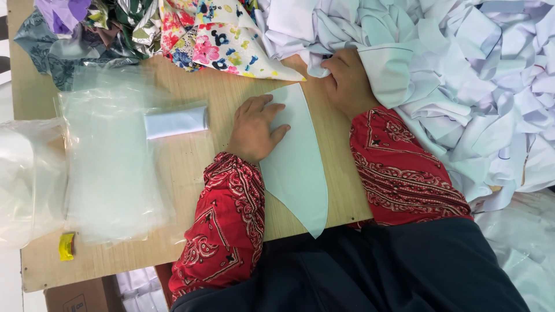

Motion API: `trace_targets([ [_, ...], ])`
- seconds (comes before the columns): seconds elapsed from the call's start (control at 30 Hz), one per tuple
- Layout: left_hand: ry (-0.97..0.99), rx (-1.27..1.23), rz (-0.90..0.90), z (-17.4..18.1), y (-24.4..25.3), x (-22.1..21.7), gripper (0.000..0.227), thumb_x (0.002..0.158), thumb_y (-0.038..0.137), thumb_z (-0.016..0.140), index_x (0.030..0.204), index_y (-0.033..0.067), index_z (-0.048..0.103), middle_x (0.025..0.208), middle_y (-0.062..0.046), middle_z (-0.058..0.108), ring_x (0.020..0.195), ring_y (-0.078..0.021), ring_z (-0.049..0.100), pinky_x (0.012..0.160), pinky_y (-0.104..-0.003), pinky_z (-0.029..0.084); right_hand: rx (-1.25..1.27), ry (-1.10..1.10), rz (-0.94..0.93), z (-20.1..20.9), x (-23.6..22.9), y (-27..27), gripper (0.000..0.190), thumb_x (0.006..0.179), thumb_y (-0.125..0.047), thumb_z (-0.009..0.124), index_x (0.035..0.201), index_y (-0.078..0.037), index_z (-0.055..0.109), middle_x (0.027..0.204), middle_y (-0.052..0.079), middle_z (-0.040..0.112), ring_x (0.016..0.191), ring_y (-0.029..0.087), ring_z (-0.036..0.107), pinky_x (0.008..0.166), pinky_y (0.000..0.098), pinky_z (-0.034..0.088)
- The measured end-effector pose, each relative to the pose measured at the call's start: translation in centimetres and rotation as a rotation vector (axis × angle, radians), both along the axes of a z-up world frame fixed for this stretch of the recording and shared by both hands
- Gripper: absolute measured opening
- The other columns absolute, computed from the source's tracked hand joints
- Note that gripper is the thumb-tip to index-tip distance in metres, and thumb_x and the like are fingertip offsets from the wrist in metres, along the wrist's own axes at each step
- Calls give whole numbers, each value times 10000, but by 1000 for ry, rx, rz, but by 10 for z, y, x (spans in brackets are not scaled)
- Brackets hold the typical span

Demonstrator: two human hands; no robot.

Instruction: The person is folding a white fabric strip and carefully inserting it into a small plastic bag on a wooden table.

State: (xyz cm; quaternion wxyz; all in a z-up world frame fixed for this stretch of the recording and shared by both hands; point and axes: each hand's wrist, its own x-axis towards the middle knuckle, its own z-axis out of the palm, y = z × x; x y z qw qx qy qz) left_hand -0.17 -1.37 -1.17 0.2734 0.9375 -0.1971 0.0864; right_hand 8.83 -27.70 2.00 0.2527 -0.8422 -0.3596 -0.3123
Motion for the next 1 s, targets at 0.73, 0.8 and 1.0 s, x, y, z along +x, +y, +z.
trace_targets([
  [0.73, -120, 0, 64, 11, -4, -3, 272, 915, 219, 686, 1177, 151, 708, 1124, -58, 667, 1123, -335, 576, 940, -501, 458, 162, 399, 220, 28, -24, -15, 59, 1035, 33, 652, 1083, 27, 686, 940, 122, 632, 862, 242, 585, 798, 369, 485],
  [0.8, -162, 2, 53, 11, -6, -4, 284, 923, 374, 713, 1120, 170, 720, 1101, -26, 684, 1094, -327, 592, 937, -470, 437, -75, 133, 135, 11, -16, -13, 298, 865, -3, 807, 1138, 19, 690, 1110, 174, 587, 1017, 356, 563, 915, 457, 446],
  [1.0, -193, 112, 136, 29, -28, -17, 516, 920, 632, 630, 1123, 169, 734, 1139, -60, 699, 1271, -376, 522, 1111, -669, 254, -229, -84, -70, 32, -28, 5, 113, 853, 34, 660, 891, -65, 698, 1081, 94, 621, 899, 320, 573, 719, 428, 476],
])
